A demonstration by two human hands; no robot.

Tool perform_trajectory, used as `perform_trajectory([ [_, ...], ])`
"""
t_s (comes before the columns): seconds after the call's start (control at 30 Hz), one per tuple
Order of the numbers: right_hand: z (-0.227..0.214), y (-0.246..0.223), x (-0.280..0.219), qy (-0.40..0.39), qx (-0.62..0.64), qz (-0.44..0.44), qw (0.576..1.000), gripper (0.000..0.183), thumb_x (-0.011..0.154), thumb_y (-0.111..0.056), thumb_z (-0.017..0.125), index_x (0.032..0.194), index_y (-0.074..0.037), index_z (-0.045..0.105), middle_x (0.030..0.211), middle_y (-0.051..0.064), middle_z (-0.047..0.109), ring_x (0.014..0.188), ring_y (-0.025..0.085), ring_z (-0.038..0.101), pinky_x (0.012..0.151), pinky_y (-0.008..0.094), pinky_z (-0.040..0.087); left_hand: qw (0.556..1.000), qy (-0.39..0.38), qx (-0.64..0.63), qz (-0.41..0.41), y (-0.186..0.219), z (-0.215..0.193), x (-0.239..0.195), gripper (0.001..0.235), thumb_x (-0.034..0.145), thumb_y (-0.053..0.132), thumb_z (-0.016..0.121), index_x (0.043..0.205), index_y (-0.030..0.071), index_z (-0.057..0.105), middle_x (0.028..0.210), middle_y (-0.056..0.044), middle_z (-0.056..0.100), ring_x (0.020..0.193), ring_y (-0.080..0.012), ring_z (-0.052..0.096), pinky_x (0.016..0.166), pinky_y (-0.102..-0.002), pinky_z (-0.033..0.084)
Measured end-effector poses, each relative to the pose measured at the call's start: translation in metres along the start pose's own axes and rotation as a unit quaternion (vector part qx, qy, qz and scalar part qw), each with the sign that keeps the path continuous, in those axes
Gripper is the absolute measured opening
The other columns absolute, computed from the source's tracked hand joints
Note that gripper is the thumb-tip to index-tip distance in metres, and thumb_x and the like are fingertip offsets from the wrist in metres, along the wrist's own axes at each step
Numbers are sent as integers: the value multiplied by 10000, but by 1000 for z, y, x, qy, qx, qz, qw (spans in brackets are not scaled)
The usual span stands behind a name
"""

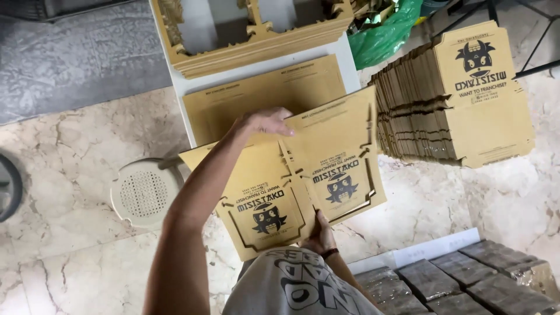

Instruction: Punching out pre-cut shapes from cardboard sheets and stacking the finished pieces.

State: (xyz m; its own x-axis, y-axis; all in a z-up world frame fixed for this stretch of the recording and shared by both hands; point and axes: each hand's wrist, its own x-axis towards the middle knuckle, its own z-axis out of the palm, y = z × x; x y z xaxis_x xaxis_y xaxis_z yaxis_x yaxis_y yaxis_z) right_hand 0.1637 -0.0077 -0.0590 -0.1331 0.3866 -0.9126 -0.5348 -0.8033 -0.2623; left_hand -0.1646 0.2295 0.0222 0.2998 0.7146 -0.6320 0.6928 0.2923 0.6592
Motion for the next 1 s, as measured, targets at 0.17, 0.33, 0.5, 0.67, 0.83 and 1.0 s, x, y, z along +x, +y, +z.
perform_trajectory([
  [0.17,-87,-43,24,-30,-14,-82,996,332,955,-300,733,1226,-114,686,1173,179,721,1055,393,702,907,640,559,998,49,18,27,98,27,-114,843,852,608,709,1449,40,528,1425,-259,570,1332,-427,546,1074,-528,465],
  [0.33,-114,-186,-19,18,-330,-344,879,442,945,-343,803,1225,-27,674,1154,223,691,1092,347,677,957,536,538,962,165,-217,32,130,49,-219,691,875,462,756,1380,13,610,1371,-268,618,1282,-418,590,1026,-492,533],
  [0.5,24,-333,-135,-81,-606,-495,617,528,906,-351,766,1312,-32,659,1186,209,703,1119,351,677,940,471,562,877,296,-336,-173,119,121,-273,813,710,640,742,1329,128,621,1348,-116,641,1266,-287,600,1070,-433,468],
  [0.67,230,-307,-246,-84,-908,-260,318,577,945,-654,409,1360,-306,611,507,-14,302,374,131,300,333,270,276,719,388,-572,69,19,254,-234,1194,573,95,880,1559,117,208,1488,-169,519,1369,-377,530,1088,-538,535],
  [0.83,359,-212,-93,-216,-936,-271,68,908,817,-791,627,1018,81,785,1045,261,769,999,416,728,815,487,544,538,325,-778,-13,-50,412,-135,347,742,71,829,1057,-49,746,927,-73,724,871,-250,768,979,-426,590],
  [1.0,355,-152,6,-259,-837,-455,157,609,785,-677,807,1041,-128,734,904,170,728,864,397,718,718,479,544,349,338,-871,-80,-38,413,-86,314,792,-14,872,986,-118,647,936,-120,460,925,-369,540,982,-759,495],
])
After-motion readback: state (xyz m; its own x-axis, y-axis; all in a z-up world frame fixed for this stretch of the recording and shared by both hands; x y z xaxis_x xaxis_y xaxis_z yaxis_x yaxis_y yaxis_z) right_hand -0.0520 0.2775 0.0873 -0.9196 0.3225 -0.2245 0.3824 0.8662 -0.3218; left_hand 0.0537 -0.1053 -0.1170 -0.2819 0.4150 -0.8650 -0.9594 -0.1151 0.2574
